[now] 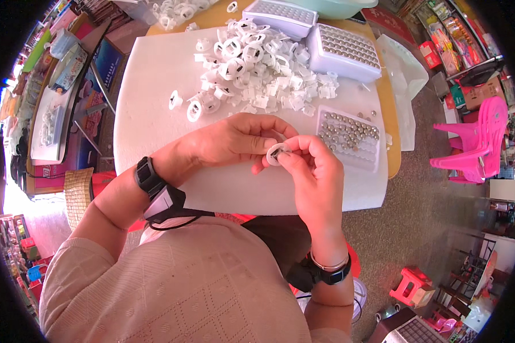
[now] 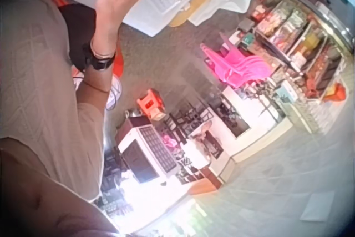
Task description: Manually assembling small white plastic components and placing them into a tray.
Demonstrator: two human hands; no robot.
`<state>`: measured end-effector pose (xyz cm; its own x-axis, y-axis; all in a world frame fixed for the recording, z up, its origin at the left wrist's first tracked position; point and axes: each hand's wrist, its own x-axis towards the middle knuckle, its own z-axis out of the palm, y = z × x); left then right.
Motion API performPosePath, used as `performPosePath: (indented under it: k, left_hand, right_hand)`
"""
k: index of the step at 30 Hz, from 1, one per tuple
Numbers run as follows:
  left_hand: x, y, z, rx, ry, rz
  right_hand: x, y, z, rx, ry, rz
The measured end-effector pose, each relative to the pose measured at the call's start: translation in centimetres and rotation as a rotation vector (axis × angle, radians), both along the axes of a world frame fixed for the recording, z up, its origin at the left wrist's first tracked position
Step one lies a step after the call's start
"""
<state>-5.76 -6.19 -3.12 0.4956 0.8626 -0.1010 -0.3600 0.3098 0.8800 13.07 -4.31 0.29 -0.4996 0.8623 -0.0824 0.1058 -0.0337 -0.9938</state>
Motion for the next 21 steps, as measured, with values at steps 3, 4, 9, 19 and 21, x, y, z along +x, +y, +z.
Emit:
performPosePath:
  k: [3, 4, 9, 19, 21]
  left_hand:
    - [-0.1, 0.0, 0.2, -0.075, -0.064, 0.007]
    - [-0.1, 0.0, 0.0, -0.075, -0.063, 0.007]
    - [-0.1, 0.0, -0.2, -0.083, -0.092, 0.0]
    - [0.1, 0.0, -0.8, -0.138, -0.182, 0.064]
    - [0.0, 0.1, -1.1, -0.122, -0.177, 0.071]
  right_hand:
    - [0.1, -0.1, 0.5, -0.015, 0.032, -0.03]
    - [0.0, -0.1, 0.4, -0.015, 0.033, -0.03]
    - [0.1, 0.0, -1.0, 0.072, -0.04, -0.034]
    - [-0.2, -0.8, -0.2, 0.565, -0.194, -0.136]
    - [-0.4, -0.8, -0.5, 0.748, -0.244, -0.094]
